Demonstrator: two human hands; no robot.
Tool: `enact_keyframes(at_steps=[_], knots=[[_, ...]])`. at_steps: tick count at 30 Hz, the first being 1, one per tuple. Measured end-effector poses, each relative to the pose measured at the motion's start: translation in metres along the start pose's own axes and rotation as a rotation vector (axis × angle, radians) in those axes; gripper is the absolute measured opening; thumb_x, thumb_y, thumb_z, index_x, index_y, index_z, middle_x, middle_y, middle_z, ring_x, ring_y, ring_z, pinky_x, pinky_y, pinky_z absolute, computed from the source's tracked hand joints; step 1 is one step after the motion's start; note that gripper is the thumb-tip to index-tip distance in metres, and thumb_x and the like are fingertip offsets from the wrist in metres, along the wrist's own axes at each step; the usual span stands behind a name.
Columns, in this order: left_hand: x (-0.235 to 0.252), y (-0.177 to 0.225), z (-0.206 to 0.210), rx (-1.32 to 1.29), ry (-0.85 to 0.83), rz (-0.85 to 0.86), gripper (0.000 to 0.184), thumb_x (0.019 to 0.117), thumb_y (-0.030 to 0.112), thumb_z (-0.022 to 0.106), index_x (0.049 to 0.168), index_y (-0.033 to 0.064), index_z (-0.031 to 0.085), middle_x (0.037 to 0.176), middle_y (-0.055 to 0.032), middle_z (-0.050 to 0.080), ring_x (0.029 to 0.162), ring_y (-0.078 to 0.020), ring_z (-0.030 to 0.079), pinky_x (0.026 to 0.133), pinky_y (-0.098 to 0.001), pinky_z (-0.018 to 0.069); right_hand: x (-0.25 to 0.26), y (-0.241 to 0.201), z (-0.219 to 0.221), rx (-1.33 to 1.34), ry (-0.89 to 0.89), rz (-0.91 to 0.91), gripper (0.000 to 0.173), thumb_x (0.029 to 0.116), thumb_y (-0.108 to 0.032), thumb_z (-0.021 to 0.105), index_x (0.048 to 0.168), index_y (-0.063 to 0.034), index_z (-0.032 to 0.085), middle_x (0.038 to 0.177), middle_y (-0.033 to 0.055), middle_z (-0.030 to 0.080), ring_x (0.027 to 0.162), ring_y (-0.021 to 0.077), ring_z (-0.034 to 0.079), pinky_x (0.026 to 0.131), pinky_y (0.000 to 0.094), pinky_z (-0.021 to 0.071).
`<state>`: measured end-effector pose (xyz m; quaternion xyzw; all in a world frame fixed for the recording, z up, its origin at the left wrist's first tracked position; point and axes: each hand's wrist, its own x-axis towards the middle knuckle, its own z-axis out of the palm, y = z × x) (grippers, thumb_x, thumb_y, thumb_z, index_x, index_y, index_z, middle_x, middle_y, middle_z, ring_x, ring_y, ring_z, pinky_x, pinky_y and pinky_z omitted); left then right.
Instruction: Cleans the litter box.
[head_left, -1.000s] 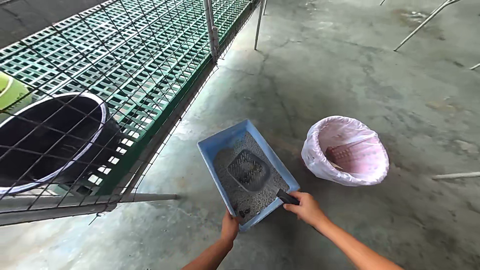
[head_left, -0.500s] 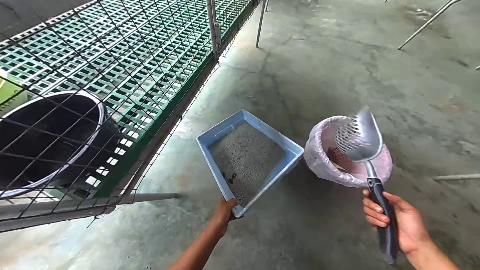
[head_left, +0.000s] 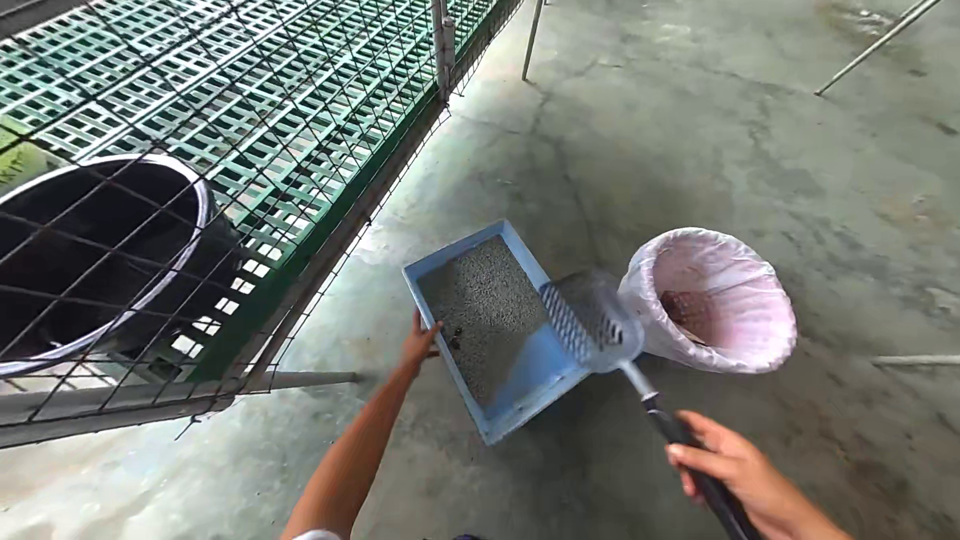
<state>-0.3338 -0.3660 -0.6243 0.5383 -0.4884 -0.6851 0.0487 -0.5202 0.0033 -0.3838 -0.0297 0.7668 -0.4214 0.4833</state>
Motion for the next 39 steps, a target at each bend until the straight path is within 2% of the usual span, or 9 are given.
enact_keyframes(at_steps=[3, 9, 11, 15, 20, 25, 29, 34, 39], knots=[[0.014, 0.018, -0.001, 0.006, 0.001, -0.020, 0.078, 0.1058, 0.013, 0.053, 0.165, 0.0236, 0.002, 0.141, -0.0323, 0.049, 0.107, -0.0418, 0.064, 0.084, -0.0542, 0.0549, 0.018, 0.014, 0.026, -0.210, -0.116, 0.199, 0.036, 0.0997, 0.003, 0.058, 0.135, 0.0035, 0.050, 0.080, 0.0052, 0.062, 0.053, 0.0102, 0.059, 0.052, 0.0243, 0.0529], [-0.043, 0.029, 0.013, 0.096, 0.046, 0.212, 0.083, 0.0990, -0.003, 0.054, 0.165, 0.0118, 0.005, 0.140, -0.0314, 0.053, 0.104, -0.0364, 0.065, 0.085, -0.0490, 0.0548, 0.045, 0.041, 0.071, -0.380, -0.234, 0.337, 0.036, 0.1007, -0.006, 0.062, 0.134, 0.0013, 0.053, 0.083, 0.0076, 0.060, 0.055, 0.0123, 0.056, 0.054, 0.0271, 0.0511], [-0.072, 0.031, 0.020, 0.141, 0.054, 0.285, 0.084, 0.0980, -0.003, 0.056, 0.164, 0.0064, 0.005, 0.140, -0.0305, 0.054, 0.105, -0.0331, 0.067, 0.089, -0.0451, 0.0546, 0.047, 0.055, 0.088, -0.341, -0.216, 0.273, 0.034, 0.0996, -0.007, 0.064, 0.131, 0.0019, 0.055, 0.080, 0.0077, 0.060, 0.053, 0.0123, 0.056, 0.052, 0.0273, 0.0509], [-0.101, 0.032, 0.029, 0.207, 0.038, 0.409, 0.083, 0.0986, 0.001, 0.057, 0.162, 0.0003, 0.004, 0.130, -0.0325, 0.061, 0.103, -0.0337, 0.069, 0.095, -0.0449, 0.0535, 0.073, 0.059, 0.124, -0.212, -0.146, 0.023, 0.036, 0.0970, -0.011, 0.069, 0.129, 0.0036, 0.058, 0.075, 0.0078, 0.062, 0.049, 0.0116, 0.056, 0.049, 0.0273, 0.0514], [-0.097, 0.027, 0.025, 0.137, -0.005, 0.363, 0.085, 0.1006, 0.004, 0.060, 0.163, 0.0034, 0.002, 0.149, -0.0312, 0.046, 0.103, -0.0300, 0.070, 0.090, -0.0414, 0.0558, 0.124, 0.015, 0.159, -0.138, -0.109, -0.160, 0.038, 0.0971, -0.014, 0.070, 0.129, 0.0037, 0.060, 0.076, 0.0068, 0.062, 0.051, 0.0099, 0.056, 0.051, 0.0267, 0.0514], [-0.060, 0.006, 0.008, -0.013, 0.000, 0.200, 0.080, 0.1041, 0.008, 0.057, 0.164, 0.0093, 0.003, 0.149, -0.0302, 0.044, 0.107, -0.0341, 0.067, 0.087, -0.0461, 0.0568, 0.143, 0.021, 0.133, -0.277, -0.029, -0.166, 0.036, 0.0964, -0.017, 0.071, 0.126, 0.0019, 0.064, 0.080, 0.0100, 0.065, 0.053, 0.0129, 0.057, 0.054, 0.0308, 0.0526], [-0.024, -0.017, 0.000, -0.071, 0.037, 0.059, 0.074, 0.1076, 0.014, 0.052, 0.164, 0.0142, 0.004, 0.137, -0.0314, 0.053, 0.102, -0.0369, 0.067, 0.082, -0.0494, 0.0572, 0.126, 0.041, 0.107, -0.364, 0.028, -0.262, 0.036, 0.0935, -0.016, 0.072, 0.123, 0.0042, 0.066, 0.083, 0.0142, 0.068, 0.055, 0.0164, 0.059, 0.056, 0.0356, 0.0540], [-0.017, -0.024, 0.002, 0.007, 0.089, 0.044, 0.069, 0.1098, 0.020, 0.048, 0.164, 0.0133, 0.006, 0.132, -0.0319, 0.057, 0.101, -0.0402, 0.067, 0.082, -0.0539, 0.0562, 0.114, 0.044, 0.089, -0.341, -0.005, -0.227, 0.036, 0.0925, -0.012, 0.073, 0.123, 0.0058, 0.065, 0.075, 0.0094, 0.065, 0.049, 0.0107, 0.054, 0.050, 0.0283, 0.0495], [-0.017, -0.019, 0.000, 0.055, 0.098, 0.009, 0.069, 0.1104, 0.022, 0.046, 0.164, 0.0142, 0.004, 0.135, -0.0330, 0.055, 0.105, -0.0444, 0.066, 0.083, -0.0583, 0.0558, 0.112, 0.055, 0.095, -0.324, -0.061, -0.190, 0.037, 0.0924, -0.012, 0.073, 0.125, 0.0042, 0.065, 0.079, 0.0096, 0.067, 0.051, 0.0104, 0.055, 0.051, 0.0281, 0.0497]])
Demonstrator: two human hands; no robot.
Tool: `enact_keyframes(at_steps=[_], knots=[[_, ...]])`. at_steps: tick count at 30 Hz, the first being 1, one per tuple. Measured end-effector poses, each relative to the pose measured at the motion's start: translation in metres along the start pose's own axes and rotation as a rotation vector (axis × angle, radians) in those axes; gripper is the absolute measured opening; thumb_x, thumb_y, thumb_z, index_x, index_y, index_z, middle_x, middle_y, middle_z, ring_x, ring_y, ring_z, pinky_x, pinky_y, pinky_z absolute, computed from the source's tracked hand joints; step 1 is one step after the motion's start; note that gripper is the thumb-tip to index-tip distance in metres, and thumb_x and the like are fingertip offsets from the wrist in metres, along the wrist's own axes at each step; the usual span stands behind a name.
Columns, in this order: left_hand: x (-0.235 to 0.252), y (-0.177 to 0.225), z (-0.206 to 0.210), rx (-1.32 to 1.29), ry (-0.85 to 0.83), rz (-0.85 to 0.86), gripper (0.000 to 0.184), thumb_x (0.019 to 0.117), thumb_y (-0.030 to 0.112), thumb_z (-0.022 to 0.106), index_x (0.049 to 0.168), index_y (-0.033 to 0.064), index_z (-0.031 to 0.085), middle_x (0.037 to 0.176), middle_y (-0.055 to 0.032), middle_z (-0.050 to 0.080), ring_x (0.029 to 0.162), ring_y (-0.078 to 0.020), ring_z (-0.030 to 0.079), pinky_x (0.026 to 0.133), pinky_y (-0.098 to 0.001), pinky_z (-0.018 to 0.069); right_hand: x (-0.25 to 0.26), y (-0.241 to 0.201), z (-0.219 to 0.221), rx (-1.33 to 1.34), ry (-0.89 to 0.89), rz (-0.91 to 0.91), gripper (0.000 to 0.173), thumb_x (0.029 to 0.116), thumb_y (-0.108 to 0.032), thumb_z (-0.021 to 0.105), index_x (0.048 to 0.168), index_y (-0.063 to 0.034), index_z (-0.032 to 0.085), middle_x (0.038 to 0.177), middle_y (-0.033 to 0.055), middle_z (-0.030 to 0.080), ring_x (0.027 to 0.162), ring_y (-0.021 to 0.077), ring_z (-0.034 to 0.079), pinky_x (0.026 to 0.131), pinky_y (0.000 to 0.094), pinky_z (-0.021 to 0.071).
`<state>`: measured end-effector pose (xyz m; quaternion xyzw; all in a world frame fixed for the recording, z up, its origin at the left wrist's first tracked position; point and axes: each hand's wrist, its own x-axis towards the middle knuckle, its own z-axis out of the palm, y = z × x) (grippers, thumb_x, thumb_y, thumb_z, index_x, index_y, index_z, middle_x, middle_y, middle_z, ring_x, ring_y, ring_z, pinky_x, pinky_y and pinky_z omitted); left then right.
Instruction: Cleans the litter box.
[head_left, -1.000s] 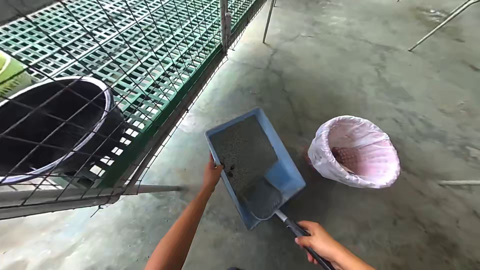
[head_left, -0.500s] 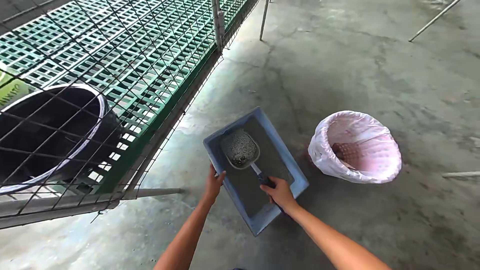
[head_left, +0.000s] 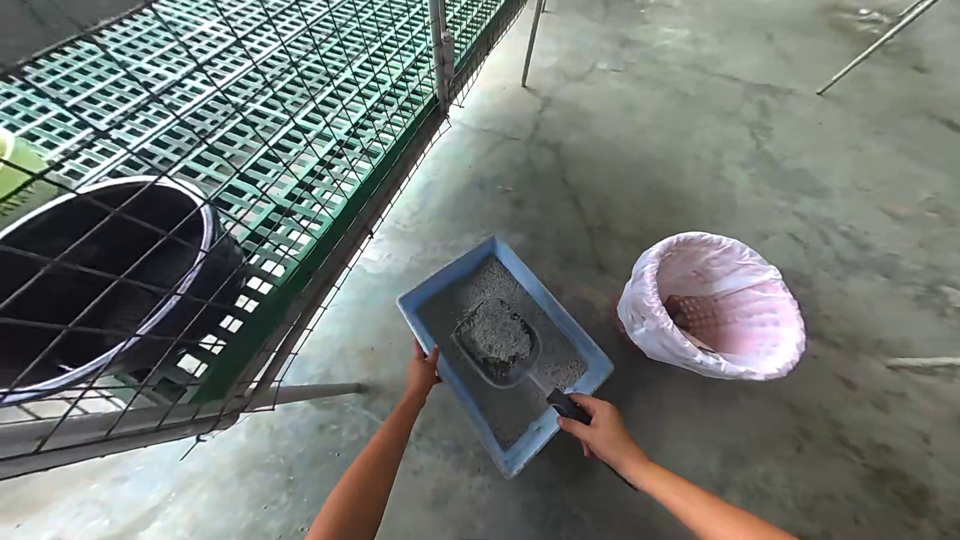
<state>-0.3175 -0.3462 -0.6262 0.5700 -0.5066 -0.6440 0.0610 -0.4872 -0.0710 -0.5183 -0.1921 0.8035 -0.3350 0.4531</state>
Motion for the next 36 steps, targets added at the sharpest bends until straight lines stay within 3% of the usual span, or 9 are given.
enact_keyframes(at_steps=[3, 6, 15, 24, 29, 33, 36], knots=[[0.000, -0.001, -0.002, 0.004, -0.017, -0.015, 0.068, 0.1106, 0.023, 0.046, 0.164, 0.0150, 0.005, 0.136, -0.0328, 0.054, 0.107, -0.0451, 0.066, 0.083, -0.0592, 0.0559, 0.002, 0.002, 0.004, 0.015, 0.009, 0.026, 0.035, 0.0933, -0.011, 0.072, 0.124, 0.0036, 0.065, 0.076, 0.0085, 0.066, 0.049, 0.0095, 0.054, 0.049, 0.0266, 0.0493], [0.000, -0.001, -0.004, 0.013, -0.035, -0.011, 0.065, 0.1110, 0.024, 0.044, 0.164, 0.0132, 0.008, 0.135, -0.0331, 0.055, 0.106, -0.0449, 0.066, 0.083, -0.0592, 0.0559, 0.004, 0.003, -0.002, -0.050, -0.057, 0.042, 0.038, 0.0936, -0.014, 0.073, 0.127, 0.0033, 0.064, 0.080, 0.0108, 0.067, 0.052, 0.0124, 0.055, 0.053, 0.0307, 0.0505], [0.000, -0.001, 0.000, 0.001, -0.045, -0.031, 0.065, 0.1115, 0.024, 0.043, 0.164, 0.0157, 0.005, 0.135, -0.0333, 0.054, 0.105, -0.0441, 0.066, 0.082, -0.0575, 0.0557, -0.003, -0.001, -0.011, 0.010, 0.012, 0.039, 0.037, 0.0941, -0.010, 0.072, 0.126, 0.0048, 0.063, 0.077, 0.0088, 0.065, 0.049, 0.0098, 0.054, 0.050, 0.0268, 0.0490], [0.001, -0.002, 0.000, 0.007, -0.044, -0.030, 0.066, 0.1113, 0.025, 0.044, 0.164, 0.0172, 0.005, 0.134, -0.0335, 0.055, 0.103, -0.0442, 0.067, 0.081, -0.0577, 0.0567, -0.007, -0.007, -0.017, -0.036, -0.052, 0.044, 0.039, 0.0941, -0.012, 0.072, 0.129, 0.0035, 0.063, 0.081, 0.0098, 0.066, 0.051, 0.0099, 0.054, 0.051, 0.0273, 0.0490], [0.001, -0.005, 0.005, -0.010, -0.012, -0.012, 0.069, 0.1110, 0.030, 0.044, 0.165, 0.0203, 0.002, 0.133, -0.0338, 0.056, 0.103, -0.0455, 0.067, 0.081, -0.0592, 0.0562, -0.010, -0.003, -0.019, -0.050, -0.030, 0.039, 0.035, 0.0937, -0.012, 0.073, 0.125, 0.0034, 0.065, 0.080, 0.0097, 0.066, 0.051, 0.0103, 0.054, 0.051, 0.0278, 0.0494], [-0.020, -0.014, 0.020, 0.000, -0.021, -0.033, 0.083, 0.1081, 0.035, 0.051, 0.164, 0.0212, -0.009, 0.139, -0.0376, 0.050, 0.109, -0.0514, 0.063, 0.084, -0.0654, 0.0538, -0.015, 0.001, -0.022, -0.048, -0.028, 0.033, 0.034, 0.0937, -0.012, 0.073, 0.124, 0.0026, 0.065, 0.080, 0.0094, 0.066, 0.051, 0.0103, 0.055, 0.050, 0.0274, 0.0495], [-0.060, -0.033, 0.043, -0.048, -0.143, -0.154, 0.094, 0.1024, 0.030, 0.064, 0.163, 0.0174, -0.007, 0.145, -0.0370, 0.044, 0.117, -0.0519, 0.059, 0.087, -0.0652, 0.0524, -0.024, -0.007, -0.032, -0.006, -0.049, 0.056, 0.034, 0.0938, -0.010, 0.072, 0.124, 0.0039, 0.064, 0.076, 0.0080, 0.065, 0.049, 0.0102, 0.054, 0.049, 0.0272, 0.0490]])
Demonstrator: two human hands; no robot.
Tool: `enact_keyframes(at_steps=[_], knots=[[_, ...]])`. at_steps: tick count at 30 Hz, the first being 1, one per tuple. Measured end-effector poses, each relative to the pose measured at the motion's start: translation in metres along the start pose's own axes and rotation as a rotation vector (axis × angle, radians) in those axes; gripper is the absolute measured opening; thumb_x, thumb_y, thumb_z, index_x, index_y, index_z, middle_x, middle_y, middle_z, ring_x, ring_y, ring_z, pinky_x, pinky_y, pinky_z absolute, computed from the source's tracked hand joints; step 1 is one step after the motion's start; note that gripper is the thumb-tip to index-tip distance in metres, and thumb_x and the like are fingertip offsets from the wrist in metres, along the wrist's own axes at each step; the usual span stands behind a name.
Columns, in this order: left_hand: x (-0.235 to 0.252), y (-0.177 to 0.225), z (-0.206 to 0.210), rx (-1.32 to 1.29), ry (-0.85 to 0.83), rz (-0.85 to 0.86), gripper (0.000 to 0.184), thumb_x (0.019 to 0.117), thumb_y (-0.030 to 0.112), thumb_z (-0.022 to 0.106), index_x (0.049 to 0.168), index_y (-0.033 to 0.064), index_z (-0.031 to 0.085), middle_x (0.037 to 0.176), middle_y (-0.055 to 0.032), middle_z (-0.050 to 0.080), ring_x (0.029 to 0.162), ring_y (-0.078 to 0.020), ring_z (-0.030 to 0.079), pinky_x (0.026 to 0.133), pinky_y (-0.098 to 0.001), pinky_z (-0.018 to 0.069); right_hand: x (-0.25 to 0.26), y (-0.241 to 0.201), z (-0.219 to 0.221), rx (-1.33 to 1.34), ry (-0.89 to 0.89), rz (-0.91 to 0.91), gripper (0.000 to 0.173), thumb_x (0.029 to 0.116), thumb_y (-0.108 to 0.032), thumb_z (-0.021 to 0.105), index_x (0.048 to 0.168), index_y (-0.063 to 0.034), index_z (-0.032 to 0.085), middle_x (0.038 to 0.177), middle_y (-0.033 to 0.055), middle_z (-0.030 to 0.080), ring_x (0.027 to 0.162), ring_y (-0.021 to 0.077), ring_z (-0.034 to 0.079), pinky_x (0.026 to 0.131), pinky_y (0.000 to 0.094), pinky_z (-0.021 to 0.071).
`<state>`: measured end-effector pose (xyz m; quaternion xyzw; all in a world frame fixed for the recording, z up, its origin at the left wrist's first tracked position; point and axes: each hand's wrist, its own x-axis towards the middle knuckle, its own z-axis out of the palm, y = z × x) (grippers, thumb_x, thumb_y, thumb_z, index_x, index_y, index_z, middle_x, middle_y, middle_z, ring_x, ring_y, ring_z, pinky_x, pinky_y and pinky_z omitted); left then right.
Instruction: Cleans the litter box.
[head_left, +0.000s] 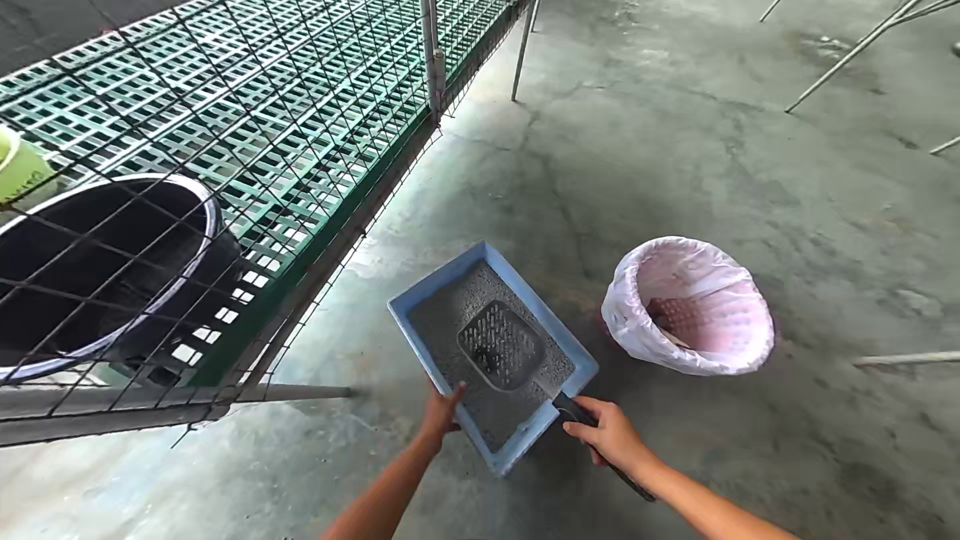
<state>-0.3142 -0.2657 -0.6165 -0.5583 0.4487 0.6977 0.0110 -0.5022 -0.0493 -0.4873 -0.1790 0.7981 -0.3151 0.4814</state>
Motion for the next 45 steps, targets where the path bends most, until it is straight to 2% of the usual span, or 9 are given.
enact_keyframes(at_steps=[11, 19, 25, 28, 30, 33, 37, 42, 45], knots=[[-0.016, -0.007, 0.020, -0.164, 0.015, -0.020, 0.077, 0.1035, 0.003, 0.054, 0.162, 0.0129, 0.005, 0.141, -0.0337, 0.046, 0.111, -0.0428, 0.060, 0.085, -0.0556, 0.0531, -0.079, -0.019, -0.113, 0.596, 0.271, -0.082, 0.029, 0.0970, -0.012, 0.037, 0.112, -0.0081, 0.061, 0.061, -0.0062, 0.059, 0.046, 0.0040, 0.056, 0.043, 0.0192, 0.0503], [-0.028, 0.021, -0.015, -0.140, 0.102, 0.114, 0.054, 0.0911, -0.009, 0.057, 0.143, -0.0033, 0.043, 0.118, -0.0237, 0.059, 0.089, -0.0252, 0.060, 0.072, -0.0407, 0.0515, -0.046, 0.024, -0.186, 1.136, 0.209, 0.066, 0.054, 0.1077, -0.044, 0.013, 0.095, -0.0159, 0.057, 0.054, -0.0113, 0.048, 0.039, -0.0047, 0.046, 0.037, 0.0096, 0.0386], [-0.086, 0.012, -0.032, -0.266, 0.099, 0.040, 0.045, 0.0846, -0.012, 0.052, 0.129, -0.0047, 0.046, 0.098, -0.0121, 0.064, 0.077, -0.0125, 0.066, 0.066, -0.0291, 0.0565, -0.024, 0.018, -0.224, 0.303, 0.444, 0.467, 0.026, 0.1088, -0.019, 0.038, 0.113, -0.0038, 0.059, 0.066, 0.0021, 0.058, 0.053, 0.0107, 0.060, 0.051, 0.0250, 0.0529], [-0.136, 0.002, -0.020, -0.340, 0.100, 0.029, 0.046, 0.0798, -0.015, 0.048, 0.124, -0.0039, 0.045, 0.092, -0.0057, 0.067, 0.074, -0.0071, 0.068, 0.066, -0.0258, 0.0592, -0.053, -0.007, -0.244, -0.318, 0.499, 0.275, 0.056, 0.1041, -0.029, 0.061, 0.141, 0.0127, 0.051, 0.136, 0.0326, 0.057, 0.125, 0.0431, 0.057, 0.108, 0.0598, 0.0417], [-0.165, 0.009, -0.005, -0.377, 0.088, 0.047, 0.040, 0.0767, -0.017, 0.046, 0.113, -0.0007, 0.049, 0.084, 0.0006, 0.069, 0.071, -0.0035, 0.069, 0.066, -0.0233, 0.0599, -0.073, -0.044, -0.229, -0.394, 0.410, -0.004, 0.068, 0.1014, -0.031, 0.059, 0.149, 0.0130, 0.040, 0.149, 0.0391, 0.042, 0.137, 0.0521, 0.044, 0.113, 0.0628, 0.0355], [-0.203, 0.026, 0.019, -0.401, 0.078, 0.044, 0.039, 0.0727, -0.017, 0.049, 0.107, 0.0016, 0.052, 0.079, 0.0035, 0.071, 0.068, -0.0024, 0.069, 0.065, -0.0227, 0.0604, -0.075, -0.093, -0.159, -0.305, 0.166, -0.042, 0.086, 0.0895, -0.023, 0.076, 0.155, 0.0091, 0.031, 0.154, 0.0326, 0.041, 0.143, 0.0428, 0.043, 0.117, 0.0535, 0.0373], [-0.240, 0.054, 0.017, -0.186, 0.080, 0.048, 0.044, 0.0783, -0.011, 0.054, 0.122, -0.0091, 0.047, 0.092, -0.0050, 0.066, 0.077, -0.0037, 0.067, 0.072, -0.0233, 0.0580, -0.106, -0.105, -0.103, -0.282, 0.272, 0.044, 0.048, 0.0955, 0.004, 0.056, 0.142, 0.0125, 0.050, 0.121, 0.0354, 0.065, 0.115, 0.0468, 0.065, 0.102, 0.0584, 0.0481], [-0.330, 0.093, 0.058, 0.137, -0.254, 0.086, 0.058, 0.0859, 0.000, 0.063, 0.139, -0.0131, 0.047, 0.114, -0.0251, 0.068, 0.103, -0.0265, 0.069, 0.095, -0.0461, 0.0552, -0.224, -0.042, -0.168, -0.079, 0.491, 0.006, 0.033, 0.0932, 0.008, 0.058, 0.125, 0.0183, 0.058, 0.110, 0.0331, 0.068, 0.100, 0.0351, 0.070, 0.092, 0.0493, 0.0550], [-0.379, 0.110, 0.071, 0.058, -0.226, 0.056, 0.061, 0.0847, -0.002, 0.061, 0.142, -0.0139, 0.043, 0.120, -0.0280, 0.065, 0.108, -0.0277, 0.067, 0.098, -0.0456, 0.0534, -0.257, -0.096, -0.188, -0.117, 0.477, 0.087, 0.038, 0.0949, 0.008, 0.057, 0.131, 0.0180, 0.056, 0.118, 0.0382, 0.065, 0.111, 0.0460, 0.066, 0.100, 0.0573, 0.0496]])
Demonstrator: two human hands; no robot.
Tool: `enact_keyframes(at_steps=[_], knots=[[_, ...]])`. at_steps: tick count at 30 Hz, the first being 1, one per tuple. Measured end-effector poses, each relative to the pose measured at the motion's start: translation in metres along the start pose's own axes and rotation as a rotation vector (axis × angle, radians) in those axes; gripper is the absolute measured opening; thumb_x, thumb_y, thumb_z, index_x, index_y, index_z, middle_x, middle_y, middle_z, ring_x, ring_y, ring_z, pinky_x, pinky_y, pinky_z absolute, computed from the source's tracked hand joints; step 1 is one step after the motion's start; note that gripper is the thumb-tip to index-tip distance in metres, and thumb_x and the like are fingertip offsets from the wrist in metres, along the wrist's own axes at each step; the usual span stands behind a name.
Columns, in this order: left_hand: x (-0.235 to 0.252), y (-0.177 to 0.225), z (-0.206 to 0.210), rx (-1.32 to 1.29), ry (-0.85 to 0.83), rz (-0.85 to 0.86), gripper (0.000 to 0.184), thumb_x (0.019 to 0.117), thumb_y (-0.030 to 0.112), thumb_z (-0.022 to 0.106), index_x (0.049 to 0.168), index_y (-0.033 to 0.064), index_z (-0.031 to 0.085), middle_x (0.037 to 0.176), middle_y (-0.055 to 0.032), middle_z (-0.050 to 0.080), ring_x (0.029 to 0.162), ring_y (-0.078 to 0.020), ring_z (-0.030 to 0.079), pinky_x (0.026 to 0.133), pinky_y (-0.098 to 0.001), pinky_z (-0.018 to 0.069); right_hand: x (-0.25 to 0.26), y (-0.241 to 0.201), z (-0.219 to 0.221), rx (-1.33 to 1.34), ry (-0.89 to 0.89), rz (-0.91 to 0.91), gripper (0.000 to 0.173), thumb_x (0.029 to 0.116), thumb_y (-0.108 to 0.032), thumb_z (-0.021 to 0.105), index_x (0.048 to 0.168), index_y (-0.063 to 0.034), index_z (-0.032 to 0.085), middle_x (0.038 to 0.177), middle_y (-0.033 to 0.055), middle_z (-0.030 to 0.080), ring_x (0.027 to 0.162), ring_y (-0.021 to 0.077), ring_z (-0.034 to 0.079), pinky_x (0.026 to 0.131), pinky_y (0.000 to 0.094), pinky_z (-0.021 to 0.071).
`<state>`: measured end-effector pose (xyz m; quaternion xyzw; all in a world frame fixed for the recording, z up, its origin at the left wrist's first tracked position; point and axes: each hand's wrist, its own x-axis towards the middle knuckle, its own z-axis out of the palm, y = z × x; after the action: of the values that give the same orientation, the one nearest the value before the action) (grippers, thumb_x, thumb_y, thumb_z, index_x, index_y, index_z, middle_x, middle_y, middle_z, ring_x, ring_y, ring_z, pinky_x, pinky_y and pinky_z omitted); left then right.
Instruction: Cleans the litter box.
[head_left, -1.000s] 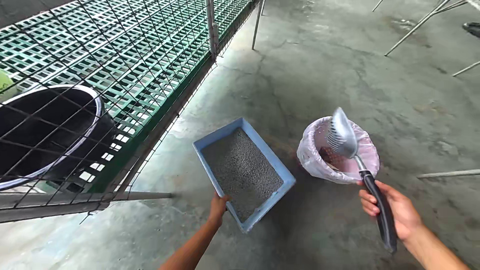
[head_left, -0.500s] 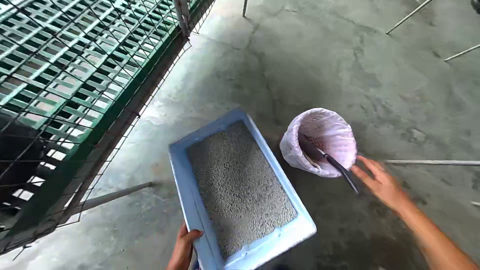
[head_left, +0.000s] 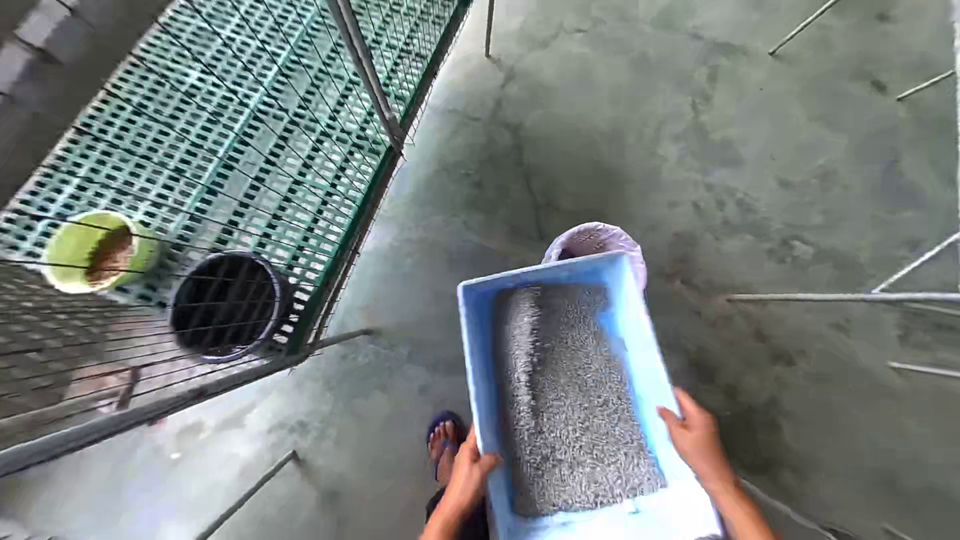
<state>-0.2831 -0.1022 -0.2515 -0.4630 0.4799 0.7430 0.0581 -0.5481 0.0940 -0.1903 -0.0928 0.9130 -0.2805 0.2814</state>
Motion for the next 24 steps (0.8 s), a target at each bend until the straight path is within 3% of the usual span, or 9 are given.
enact_keyframes(at_steps=[3, 6, 8, 10, 15, 20, 22, 24], knots=[[-0.048, 0.029, -0.026, -0.089, 0.201, -0.098, 0.055, 0.0874, -0.011, 0.055, 0.141, -0.0132, 0.041, 0.123, -0.0270, 0.061, 0.104, -0.0245, 0.064, 0.092, -0.0405, 0.0535, -0.033, -0.072, 0.001, -0.074, -0.163, 0.008, 0.041, 0.0974, 0.004, 0.055, 0.138, 0.0126, 0.055, 0.119, 0.0375, 0.065, 0.113, 0.0501, 0.065, 0.101, 0.0616, 0.0472], [-0.097, 0.050, -0.039, 0.001, 0.245, -0.126, 0.058, 0.0893, -0.009, 0.060, 0.144, -0.0102, 0.041, 0.126, -0.0294, 0.061, 0.109, -0.0317, 0.064, 0.095, -0.0468, 0.0525, -0.063, -0.076, -0.014, 0.037, -0.211, -0.015, 0.041, 0.0959, 0.006, 0.056, 0.136, 0.0134, 0.056, 0.122, 0.0354, 0.065, 0.115, 0.0446, 0.065, 0.104, 0.0563, 0.0481], [-0.139, 0.068, -0.024, 0.098, 0.189, -0.114, 0.063, 0.0899, -0.006, 0.061, 0.149, -0.0090, 0.038, 0.127, -0.0318, 0.062, 0.114, -0.0376, 0.064, 0.100, -0.0521, 0.0506, -0.077, -0.067, -0.040, 0.115, -0.201, 0.004, 0.039, 0.0951, 0.009, 0.056, 0.133, 0.0153, 0.056, 0.121, 0.0349, 0.065, 0.112, 0.0410, 0.066, 0.102, 0.0523, 0.0495], [-0.182, 0.087, -0.005, 0.117, 0.191, -0.081, 0.067, 0.0877, -0.006, 0.061, 0.150, -0.0098, 0.036, 0.125, -0.0326, 0.062, 0.114, -0.0380, 0.064, 0.100, -0.0525, 0.0505, -0.083, -0.076, -0.062, 0.090, -0.213, 0.017, 0.039, 0.0953, 0.008, 0.056, 0.134, 0.0141, 0.056, 0.122, 0.0352, 0.065, 0.114, 0.0428, 0.065, 0.103, 0.0549, 0.0481], [-0.277, 0.089, -0.018, -0.138, 0.441, -0.070, 0.064, 0.0873, -0.016, 0.055, 0.147, -0.0118, 0.035, 0.132, -0.0324, 0.055, 0.115, -0.0328, 0.060, 0.098, -0.0455, 0.0506, -0.130, -0.163, -0.065, -0.060, -0.416, -0.151, 0.044, 0.0978, 0.004, 0.054, 0.141, 0.0097, 0.053, 0.127, 0.0341, 0.064, 0.121, 0.0454, 0.063, 0.107, 0.0574, 0.0448], [-0.341, 0.094, -0.020, -0.236, 0.499, -0.033, 0.061, 0.0843, -0.018, 0.055, 0.143, -0.0144, 0.038, 0.124, -0.0302, 0.058, 0.104, -0.0261, 0.062, 0.092, -0.0398, 0.0525, -0.149, -0.196, -0.068, -0.099, -0.518, -0.225, 0.044, 0.0972, 0.004, 0.055, 0.140, 0.0089, 0.054, 0.128, 0.0330, 0.063, 0.123, 0.0426, 0.062, 0.109, 0.0550, 0.0442], [-0.362, 0.086, -0.019, -0.325, 0.525, -0.016, 0.058, 0.0829, -0.020, 0.053, 0.139, -0.0155, 0.038, 0.117, -0.0262, 0.059, 0.098, -0.0196, 0.061, 0.088, -0.0349, 0.0526, -0.157, -0.218, -0.069, -0.166, -0.583, -0.284, 0.038, 0.0979, 0.001, 0.055, 0.135, 0.0096, 0.058, 0.123, 0.0332, 0.065, 0.118, 0.0438, 0.063, 0.106, 0.0574, 0.0450], [-0.371, 0.060, -0.035, -0.411, 0.591, 0.040, 0.053, 0.0815, -0.019, 0.054, 0.133, -0.0142, 0.042, 0.110, -0.0204, 0.061, 0.092, -0.0136, 0.061, 0.083, -0.0304, 0.0542, -0.164, -0.260, -0.069, -0.231, -0.669, -0.418, 0.032, 0.1033, -0.013, 0.057, 0.126, 0.0091, 0.064, 0.115, 0.0309, 0.068, 0.110, 0.0419, 0.066, 0.101, 0.0564, 0.0469]])
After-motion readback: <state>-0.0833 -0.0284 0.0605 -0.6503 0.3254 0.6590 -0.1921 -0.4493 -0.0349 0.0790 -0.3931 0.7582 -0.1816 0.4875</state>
